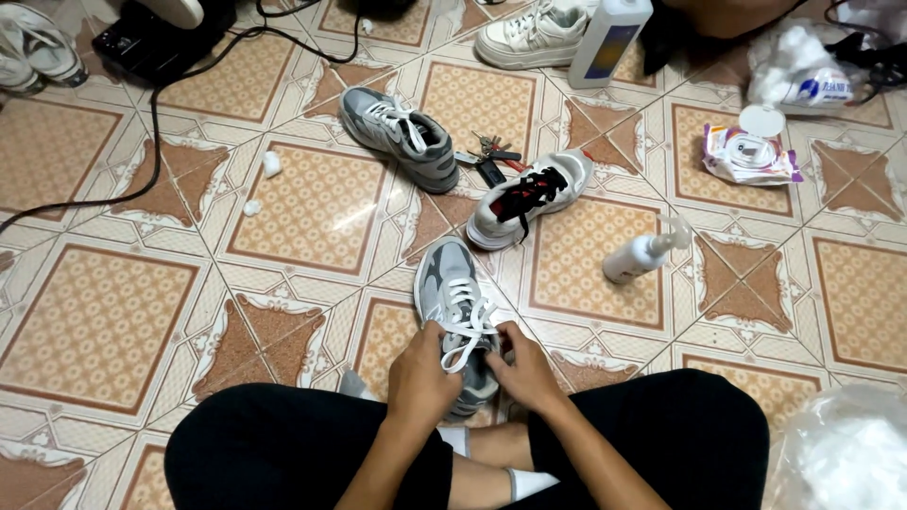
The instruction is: Cleaning a sneaker with a cotton ball and then lacing it up.
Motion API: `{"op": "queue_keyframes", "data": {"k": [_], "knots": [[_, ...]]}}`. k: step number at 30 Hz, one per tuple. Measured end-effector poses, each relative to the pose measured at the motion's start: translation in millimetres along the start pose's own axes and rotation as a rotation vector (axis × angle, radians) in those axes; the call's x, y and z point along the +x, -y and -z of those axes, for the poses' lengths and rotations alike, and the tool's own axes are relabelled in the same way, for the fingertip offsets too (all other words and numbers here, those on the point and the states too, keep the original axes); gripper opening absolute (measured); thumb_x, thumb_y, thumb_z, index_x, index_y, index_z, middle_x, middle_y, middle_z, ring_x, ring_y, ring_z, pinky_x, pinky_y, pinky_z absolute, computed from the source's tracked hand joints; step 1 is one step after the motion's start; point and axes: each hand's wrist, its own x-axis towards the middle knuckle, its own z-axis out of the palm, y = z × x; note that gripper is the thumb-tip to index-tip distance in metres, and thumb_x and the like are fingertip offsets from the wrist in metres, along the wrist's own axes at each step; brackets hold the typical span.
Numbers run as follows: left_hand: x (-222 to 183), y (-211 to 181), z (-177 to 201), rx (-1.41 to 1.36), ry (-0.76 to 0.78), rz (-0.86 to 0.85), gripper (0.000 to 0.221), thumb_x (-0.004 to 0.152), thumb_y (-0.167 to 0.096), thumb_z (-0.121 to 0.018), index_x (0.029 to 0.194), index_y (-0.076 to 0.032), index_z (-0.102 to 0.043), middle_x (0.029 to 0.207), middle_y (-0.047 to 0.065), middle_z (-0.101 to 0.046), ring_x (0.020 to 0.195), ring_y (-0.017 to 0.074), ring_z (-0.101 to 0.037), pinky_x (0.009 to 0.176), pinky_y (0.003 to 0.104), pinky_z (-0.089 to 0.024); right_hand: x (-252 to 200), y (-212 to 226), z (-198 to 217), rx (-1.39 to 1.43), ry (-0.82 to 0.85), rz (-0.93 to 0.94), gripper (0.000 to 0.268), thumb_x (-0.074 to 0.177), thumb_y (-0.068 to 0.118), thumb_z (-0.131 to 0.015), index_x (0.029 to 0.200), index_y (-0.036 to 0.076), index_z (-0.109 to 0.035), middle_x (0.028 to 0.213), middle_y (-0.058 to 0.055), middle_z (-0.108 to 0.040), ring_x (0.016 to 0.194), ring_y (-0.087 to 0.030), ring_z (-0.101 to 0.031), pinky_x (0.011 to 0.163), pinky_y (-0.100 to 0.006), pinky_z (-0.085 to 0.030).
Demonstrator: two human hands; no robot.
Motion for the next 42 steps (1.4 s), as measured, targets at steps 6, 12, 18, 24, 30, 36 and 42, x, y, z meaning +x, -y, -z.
{"op": "queue_keyframes", "data": {"k": [6, 12, 18, 24, 30, 36, 42], "knots": [[-4.0, -4.1, 2.6, -0.028, 0.051, 0.019, 0.032, 0.08, -0.025, -0.063, 0.109, -0.016, -0.054, 0.104, 0.015, -0.068, 0.096, 0.0449, -0.066, 0.077, 0.059, -0.048, 1.2, 6.9, 2.3, 0.014, -0.02, -0.099, 0.031, 0.077, 0.022, -0.066, 0.108, 0.02, -0.066, 0.086, -0.001, -0.072, 0.077, -0.019, -0.064, 0.076, -0.035, -0.049], [0.1, 2.7, -9.2, 0.019, 0.065, -0.013, 0.031, 0.085, -0.026, -0.06, 0.114, -0.019, -0.05, 0.111, 0.015, -0.064, 0.099, 0.0466, -0.064, 0.078, 0.061, -0.048, 3.5, 0.8, 0.1, 0.022, -0.059, -0.107, 0.027, 0.079, 0.022, -0.066, 0.106, 0.021, -0.069, 0.084, 0.0, -0.072, 0.077, -0.017, -0.068, 0.078, -0.034, -0.051], [7.7, 13.0, -21.2, 0.087, 0.084, 0.033, 0.036, 0.081, -0.025, -0.061, 0.115, -0.021, -0.049, 0.114, 0.012, -0.062, 0.104, 0.045, -0.065, 0.083, 0.062, -0.049, 5.5, -7.2, -3.3, -0.013, -0.047, -0.075, 0.034, 0.077, 0.03, -0.068, 0.111, 0.024, -0.065, 0.087, 0.001, -0.075, 0.075, -0.017, -0.071, 0.076, -0.035, -0.054], [18.2, 30.6, -40.2, 0.135, 0.095, 0.127, 0.045, 0.076, -0.03, -0.067, 0.115, -0.027, -0.045, 0.116, 0.006, -0.062, 0.105, 0.041, -0.067, 0.083, 0.06, -0.051, -3.2, 21.1, 7.5, 0.051, -0.003, -0.183, 0.039, 0.075, 0.035, -0.079, 0.112, 0.027, -0.072, 0.082, 0.01, -0.072, 0.065, -0.005, -0.061, 0.068, -0.024, -0.051], [27.7, 37.5, -45.6, 0.2, 0.157, 0.184, 0.055, 0.073, -0.041, -0.075, 0.117, -0.029, -0.043, 0.123, 0.001, -0.061, 0.111, 0.0356, -0.068, 0.086, 0.056, -0.053, -6.1, 26.2, 11.0, 0.032, -0.031, -0.108, 0.028, 0.079, 0.04, -0.084, 0.098, 0.025, -0.069, 0.07, 0.009, -0.066, 0.063, -0.007, -0.059, 0.067, -0.026, -0.049], [38.6, 39.3, -47.4, 0.256, 0.299, 0.337, 0.05, 0.081, -0.034, -0.077, 0.116, -0.028, -0.043, 0.12, -0.003, -0.063, 0.109, 0.0234, -0.071, 0.084, 0.041, -0.052, -7.3, 29.7, 14.2, -0.013, 0.007, -0.142, 0.036, 0.074, 0.045, -0.082, 0.106, 0.03, -0.071, 0.08, 0.013, -0.074, 0.073, -0.005, -0.07, 0.074, -0.024, -0.053], [54.7, 70.6, -78.4, 0.157, 0.243, 0.306, 0.051, 0.075, -0.032, -0.076, 0.116, -0.03, -0.046, 0.115, 0.0, -0.066, 0.112, 0.0236, -0.07, 0.083, 0.038, -0.053, -5.9, 32.9, 16.8, -0.039, 0.017, -0.137, 0.036, 0.08, 0.048, -0.081, 0.111, 0.032, -0.071, 0.074, 0.012, -0.071, 0.071, -0.005, -0.068, 0.069, -0.026, -0.05]]}}
